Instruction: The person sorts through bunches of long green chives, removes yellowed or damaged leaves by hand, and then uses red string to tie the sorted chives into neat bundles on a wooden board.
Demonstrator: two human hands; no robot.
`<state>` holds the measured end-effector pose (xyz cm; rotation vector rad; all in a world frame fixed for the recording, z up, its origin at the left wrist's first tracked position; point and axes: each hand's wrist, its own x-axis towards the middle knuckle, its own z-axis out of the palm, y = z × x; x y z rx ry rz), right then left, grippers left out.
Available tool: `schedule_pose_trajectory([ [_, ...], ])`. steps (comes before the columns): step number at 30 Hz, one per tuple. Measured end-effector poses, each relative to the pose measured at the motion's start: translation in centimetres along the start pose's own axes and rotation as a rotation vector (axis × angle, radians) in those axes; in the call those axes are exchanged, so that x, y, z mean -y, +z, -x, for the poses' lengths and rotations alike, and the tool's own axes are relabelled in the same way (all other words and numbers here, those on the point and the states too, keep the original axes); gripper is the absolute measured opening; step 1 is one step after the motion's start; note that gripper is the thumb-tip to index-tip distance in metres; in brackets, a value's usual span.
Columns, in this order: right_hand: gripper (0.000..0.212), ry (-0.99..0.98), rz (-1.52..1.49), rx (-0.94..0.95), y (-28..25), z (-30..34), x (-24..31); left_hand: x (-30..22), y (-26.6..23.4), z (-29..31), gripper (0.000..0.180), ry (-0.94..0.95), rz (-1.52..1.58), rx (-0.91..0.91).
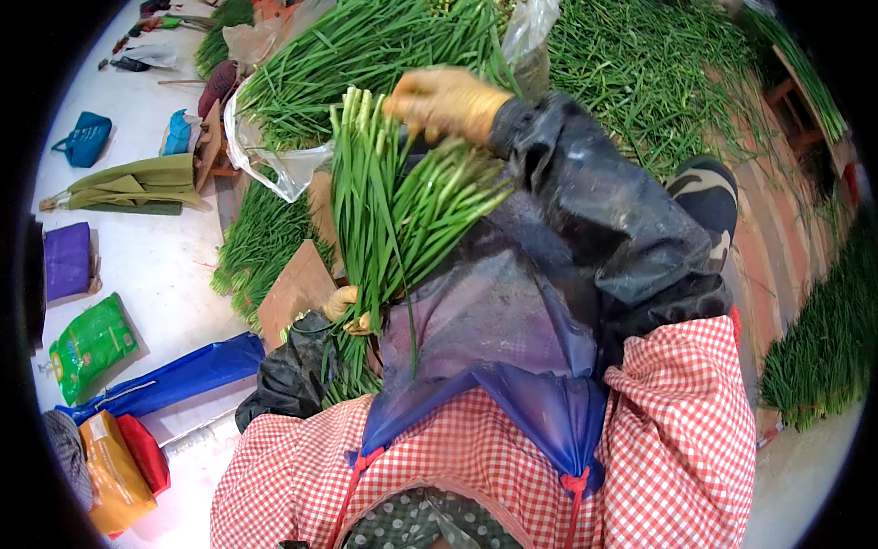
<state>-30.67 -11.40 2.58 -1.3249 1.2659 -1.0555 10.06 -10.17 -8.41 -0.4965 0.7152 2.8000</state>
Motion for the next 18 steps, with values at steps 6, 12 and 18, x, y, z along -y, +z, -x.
schedule_pose_trajectory([
  [6, 0.038, 0.161, -0.139, 0.171, -2.1, 3.9, -3.9, 3.8, -2.6, 0.8, 0.04, 0.146, 0.167, 0.076],
  [12, 0.018, 0.289, -0.396, -0.146, -5.1, 7.2, -8.7, 4.4, -0.6, 0.3, 0.03, 0.146, 0.23, -0.11],
  [18, 0.036, 0.119, -0.243, -0.111, -2.5, 5.5, -1.8, 4.1, 1.1, 0.5, 0.031, 0.181, 0.154, -0.124],
])
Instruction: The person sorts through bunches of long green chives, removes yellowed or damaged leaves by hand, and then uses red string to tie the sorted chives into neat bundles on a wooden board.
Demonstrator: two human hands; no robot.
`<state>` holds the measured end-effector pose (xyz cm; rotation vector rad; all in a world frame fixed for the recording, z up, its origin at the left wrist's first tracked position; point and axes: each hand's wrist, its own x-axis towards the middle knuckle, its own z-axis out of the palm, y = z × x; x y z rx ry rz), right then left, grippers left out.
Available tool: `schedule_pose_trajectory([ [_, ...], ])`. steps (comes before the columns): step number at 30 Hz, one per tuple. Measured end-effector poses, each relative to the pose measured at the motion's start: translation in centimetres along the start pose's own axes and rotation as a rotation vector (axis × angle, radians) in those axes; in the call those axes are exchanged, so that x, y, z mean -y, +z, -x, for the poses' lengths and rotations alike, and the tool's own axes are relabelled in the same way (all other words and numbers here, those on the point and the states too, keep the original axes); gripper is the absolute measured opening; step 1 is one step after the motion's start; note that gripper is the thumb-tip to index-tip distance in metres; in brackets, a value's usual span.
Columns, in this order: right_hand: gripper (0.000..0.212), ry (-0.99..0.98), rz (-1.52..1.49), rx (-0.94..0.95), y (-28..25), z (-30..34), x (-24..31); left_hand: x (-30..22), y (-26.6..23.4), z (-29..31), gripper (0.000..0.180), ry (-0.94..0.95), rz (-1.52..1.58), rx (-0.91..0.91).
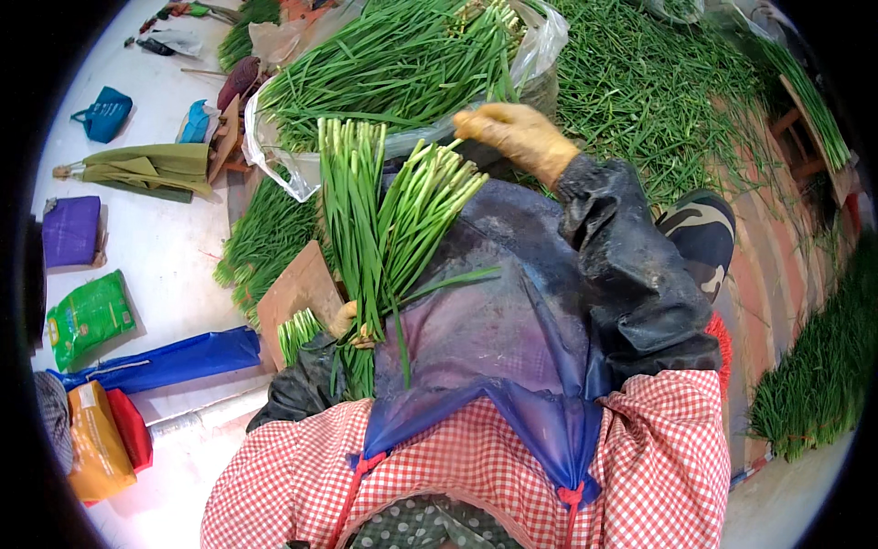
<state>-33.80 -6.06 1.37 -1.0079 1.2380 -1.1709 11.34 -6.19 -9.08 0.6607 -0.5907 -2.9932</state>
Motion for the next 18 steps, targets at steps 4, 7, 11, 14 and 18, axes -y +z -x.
schedule_pose_trajectory([
  [4, 0.029, -0.131, 0.265, -0.074, 1.8, -1.6, -2.4, -1.3, 1.3, -0.8, 0.041, -0.036, -0.178, 0.02],
  [7, 0.025, -0.368, 0.668, -0.213, 3.4, -0.1, -1.8, -1.3, 3.3, -0.4, 0.049, -0.014, -0.23, -0.083],
  [11, 0.023, -0.573, 1.043, -0.284, 3.2, 0.0, -2.7, -1.6, 5.0, -0.8, 0.047, -0.03, -0.24, -0.119],
  [14, 0.024, -0.57, 1.184, -0.384, 2.5, -0.1, -3.0, -2.0, 5.5, -0.7, 0.046, -0.061, -0.311, -0.177],
  [18, 0.02, -0.27, 1.327, -0.591, -3.4, -0.9, -3.2, -2.3, 6.1, -1.1, 0.045, -0.058, -0.362, -0.201],
])
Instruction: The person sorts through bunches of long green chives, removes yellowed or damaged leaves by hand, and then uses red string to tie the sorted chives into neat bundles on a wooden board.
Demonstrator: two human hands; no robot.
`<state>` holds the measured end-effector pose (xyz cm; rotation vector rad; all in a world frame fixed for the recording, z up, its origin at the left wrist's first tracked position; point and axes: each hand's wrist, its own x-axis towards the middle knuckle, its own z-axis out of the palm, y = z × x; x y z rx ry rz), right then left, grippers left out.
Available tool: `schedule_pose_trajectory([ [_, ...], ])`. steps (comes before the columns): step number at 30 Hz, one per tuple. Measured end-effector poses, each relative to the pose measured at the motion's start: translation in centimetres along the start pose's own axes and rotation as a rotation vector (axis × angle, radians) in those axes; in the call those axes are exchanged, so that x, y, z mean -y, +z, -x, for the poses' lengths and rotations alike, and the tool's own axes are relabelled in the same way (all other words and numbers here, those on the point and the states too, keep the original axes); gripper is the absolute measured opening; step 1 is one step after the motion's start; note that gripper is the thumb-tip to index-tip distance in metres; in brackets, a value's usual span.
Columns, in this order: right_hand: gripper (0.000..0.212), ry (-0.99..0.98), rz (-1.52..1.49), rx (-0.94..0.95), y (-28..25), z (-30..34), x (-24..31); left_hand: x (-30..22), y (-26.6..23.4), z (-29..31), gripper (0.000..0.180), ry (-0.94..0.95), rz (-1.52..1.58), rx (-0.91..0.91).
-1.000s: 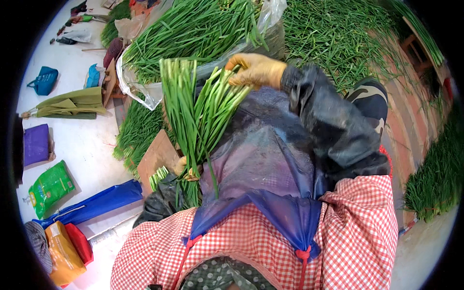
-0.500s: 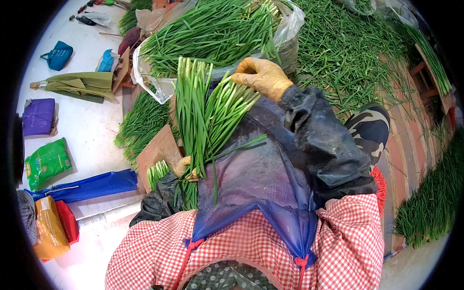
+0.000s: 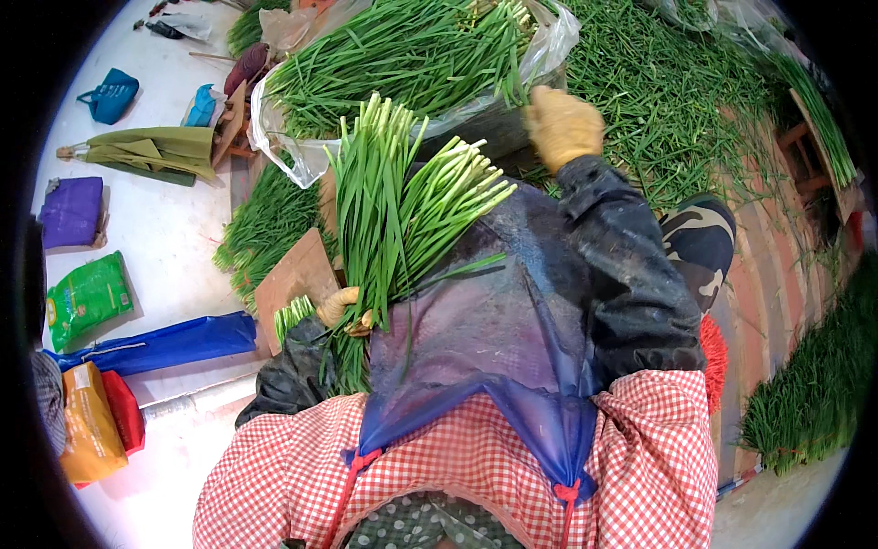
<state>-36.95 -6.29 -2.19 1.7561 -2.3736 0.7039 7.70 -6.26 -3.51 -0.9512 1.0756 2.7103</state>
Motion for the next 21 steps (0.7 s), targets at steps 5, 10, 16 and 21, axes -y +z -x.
schedule_pose_trajectory([
  [5, 0.017, -0.411, -0.205, -0.163, -3.3, -0.1, 3.2, 0.3, -1.0, 0.2, 0.046, -0.008, 0.01, 0.113],
  [10, 0.021, -0.72, -0.042, -0.059, -1.3, 2.1, 9.2, 0.7, -2.1, 0.1, 0.048, -0.016, -0.016, 0.067],
  [16, 0.017, -0.64, -0.008, -0.049, -0.7, 1.7, 7.7, 0.0, 0.6, 0.6, 0.049, 0.027, -0.054, -0.03],
  [21, 0.017, 0.098, 0.19, 0.146, -0.1, -2.3, -4.9, -0.6, 1.0, 0.0, 0.048, 0.014, -0.048, 0.023],
])
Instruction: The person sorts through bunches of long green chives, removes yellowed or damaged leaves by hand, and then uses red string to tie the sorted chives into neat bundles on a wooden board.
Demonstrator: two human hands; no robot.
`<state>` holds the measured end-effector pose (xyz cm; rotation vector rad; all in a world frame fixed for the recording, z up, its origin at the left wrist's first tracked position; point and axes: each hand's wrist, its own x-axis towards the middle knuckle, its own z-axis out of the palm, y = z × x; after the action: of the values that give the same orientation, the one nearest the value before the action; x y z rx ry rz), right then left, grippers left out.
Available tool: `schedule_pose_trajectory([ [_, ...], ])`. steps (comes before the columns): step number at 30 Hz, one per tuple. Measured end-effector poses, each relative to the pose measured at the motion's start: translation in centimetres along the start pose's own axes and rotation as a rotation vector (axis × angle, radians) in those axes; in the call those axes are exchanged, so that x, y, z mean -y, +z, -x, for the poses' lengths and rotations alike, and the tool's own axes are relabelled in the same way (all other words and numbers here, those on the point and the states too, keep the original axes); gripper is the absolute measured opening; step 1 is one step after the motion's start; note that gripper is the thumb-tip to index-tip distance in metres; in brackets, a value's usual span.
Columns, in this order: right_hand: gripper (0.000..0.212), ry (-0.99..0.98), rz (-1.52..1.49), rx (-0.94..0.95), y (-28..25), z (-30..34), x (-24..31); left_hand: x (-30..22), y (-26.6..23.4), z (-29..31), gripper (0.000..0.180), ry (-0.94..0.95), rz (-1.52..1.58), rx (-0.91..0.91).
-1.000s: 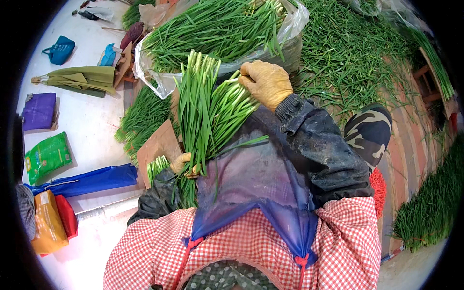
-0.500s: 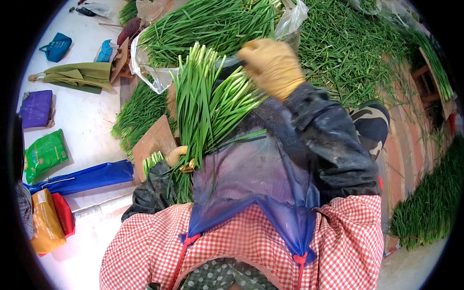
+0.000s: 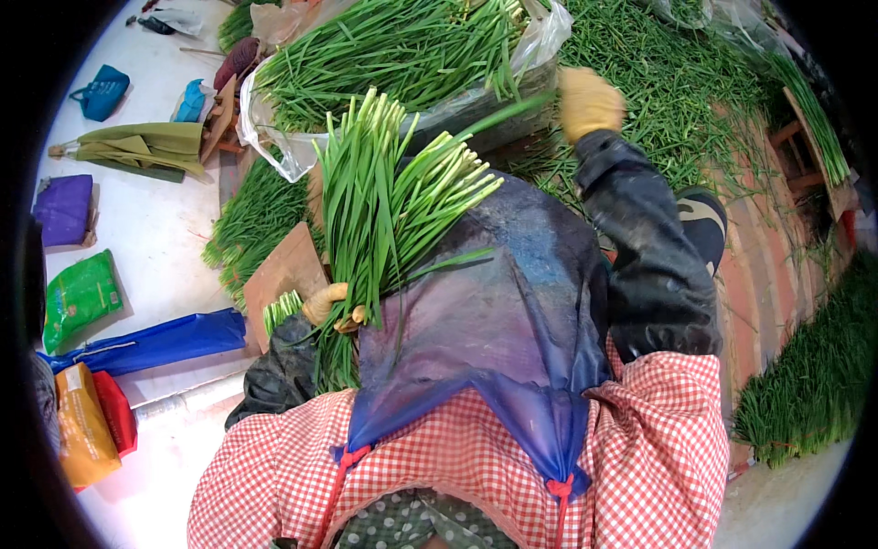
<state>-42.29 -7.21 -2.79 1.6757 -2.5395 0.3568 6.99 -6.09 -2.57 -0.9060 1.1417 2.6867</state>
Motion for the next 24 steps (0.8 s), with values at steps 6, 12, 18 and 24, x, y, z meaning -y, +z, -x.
schedule_pose_trajectory([
  [6, 0.019, -0.596, -0.309, -0.222, -5.6, 5.2, 6.2, 0.7, -0.2, 0.5, 0.049, 0.016, 0.011, -0.016],
  [12, 0.012, -0.83, -0.453, -0.149, -3.4, 9.1, 12.7, 0.3, 0.2, 0.1, 0.051, 0.037, -0.037, -0.064],
  [18, 0.009, -0.315, -1.009, -0.013, -3.1, 7.7, 10.8, 1.2, -1.2, 0.5, 0.05, -0.005, 0.045, 0.049],
  [24, 0.015, 0.18, -0.167, -0.06, -1.5, 3.7, -1.6, 3.3, -4.2, -0.3, 0.045, 0.009, 0.176, 0.185],
])
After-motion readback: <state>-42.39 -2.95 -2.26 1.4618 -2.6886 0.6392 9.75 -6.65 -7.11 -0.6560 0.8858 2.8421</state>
